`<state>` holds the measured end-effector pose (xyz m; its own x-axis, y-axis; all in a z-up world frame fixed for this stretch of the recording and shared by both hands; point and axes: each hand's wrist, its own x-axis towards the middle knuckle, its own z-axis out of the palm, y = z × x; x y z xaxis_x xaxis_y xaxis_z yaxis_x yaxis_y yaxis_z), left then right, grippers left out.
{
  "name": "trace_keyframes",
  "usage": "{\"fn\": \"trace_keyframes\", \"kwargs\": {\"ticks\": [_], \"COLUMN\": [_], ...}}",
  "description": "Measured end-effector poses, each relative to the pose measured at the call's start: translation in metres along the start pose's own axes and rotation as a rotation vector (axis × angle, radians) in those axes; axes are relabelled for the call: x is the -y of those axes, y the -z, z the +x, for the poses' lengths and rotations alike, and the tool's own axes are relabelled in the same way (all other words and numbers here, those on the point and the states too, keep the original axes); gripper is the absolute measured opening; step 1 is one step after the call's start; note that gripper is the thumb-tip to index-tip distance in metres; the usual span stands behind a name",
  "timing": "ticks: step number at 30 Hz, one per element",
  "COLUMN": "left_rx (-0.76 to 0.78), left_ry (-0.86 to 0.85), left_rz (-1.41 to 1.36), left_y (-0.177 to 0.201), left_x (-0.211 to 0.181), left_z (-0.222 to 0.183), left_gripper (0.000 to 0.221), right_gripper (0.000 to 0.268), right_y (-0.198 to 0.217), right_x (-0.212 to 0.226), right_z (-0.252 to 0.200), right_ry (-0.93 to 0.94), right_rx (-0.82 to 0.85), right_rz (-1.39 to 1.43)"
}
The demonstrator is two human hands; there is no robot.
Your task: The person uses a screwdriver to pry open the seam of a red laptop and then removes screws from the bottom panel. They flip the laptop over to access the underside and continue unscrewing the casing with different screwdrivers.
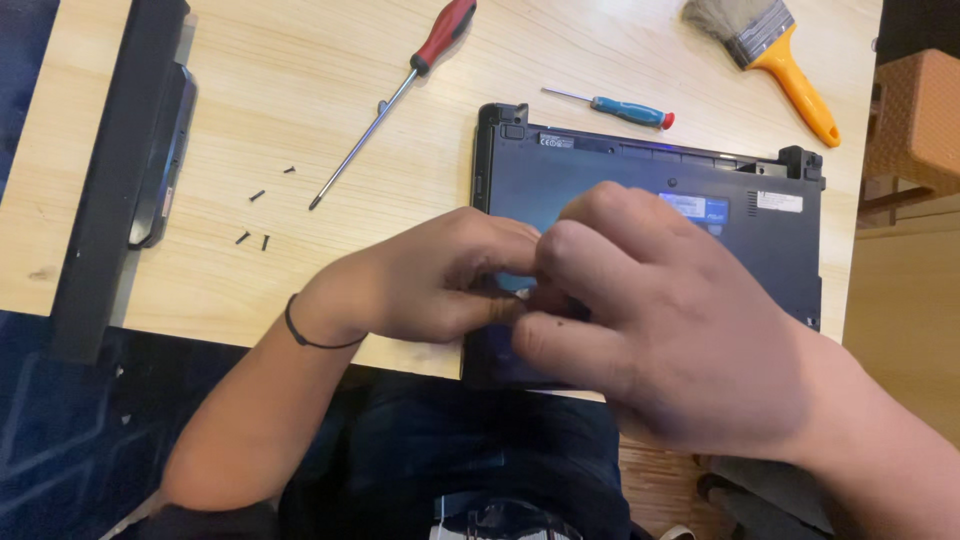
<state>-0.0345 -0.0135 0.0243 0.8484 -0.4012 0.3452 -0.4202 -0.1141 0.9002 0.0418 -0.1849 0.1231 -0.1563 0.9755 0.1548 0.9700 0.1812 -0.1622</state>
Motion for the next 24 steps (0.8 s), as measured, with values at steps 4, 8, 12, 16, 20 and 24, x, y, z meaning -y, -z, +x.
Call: {"fn": "trace_keyframes", "kwargs": {"ticks": [4, 8, 12, 16, 20, 24], "left_rx": [0.021, -0.014, -0.006, -0.013, -0.097, -0.166], "left_ry": [0.054, 0.073, 0.104, 0.055, -0.030, -0.081], "left_rz": [-0.036, 0.057, -0.149, -0.142, -0.231, -0.338], "left_y": [0.010, 0.014, 0.020, 0.019, 0.022, 0.030], "left_x": [0.001, 0.009, 0.013, 0.017, 0.008, 0.008], "left_z": [0.006, 0.009, 0.008, 0.006, 0.002, -0.007], "left_gripper": [0.017, 0.035, 0.029, 0.034, 0.037, 0.034], "right_gripper": [0.033, 0.034, 0.021, 0.015, 0.010, 0.011], "right_y": [-0.001, -0.005, -0.008, -0.008, -0.010, -0.017], "right_x": [-0.005, -0.015, -0.022, -0.024, -0.025, -0.026], "right_z": [-0.002, -0.003, -0.011, -0.016, -0.015, -0.014], "right_ry": [-0.050, -0.108, -0.149, -0.275, -0.330, -0.356], "right_rx": [-0.003, -0.186, -0.252, -0.287, -0.290, -0.296], "right_rz": [0.281, 0.506, 0.528, 0.427, 0.393, 0.386]}}
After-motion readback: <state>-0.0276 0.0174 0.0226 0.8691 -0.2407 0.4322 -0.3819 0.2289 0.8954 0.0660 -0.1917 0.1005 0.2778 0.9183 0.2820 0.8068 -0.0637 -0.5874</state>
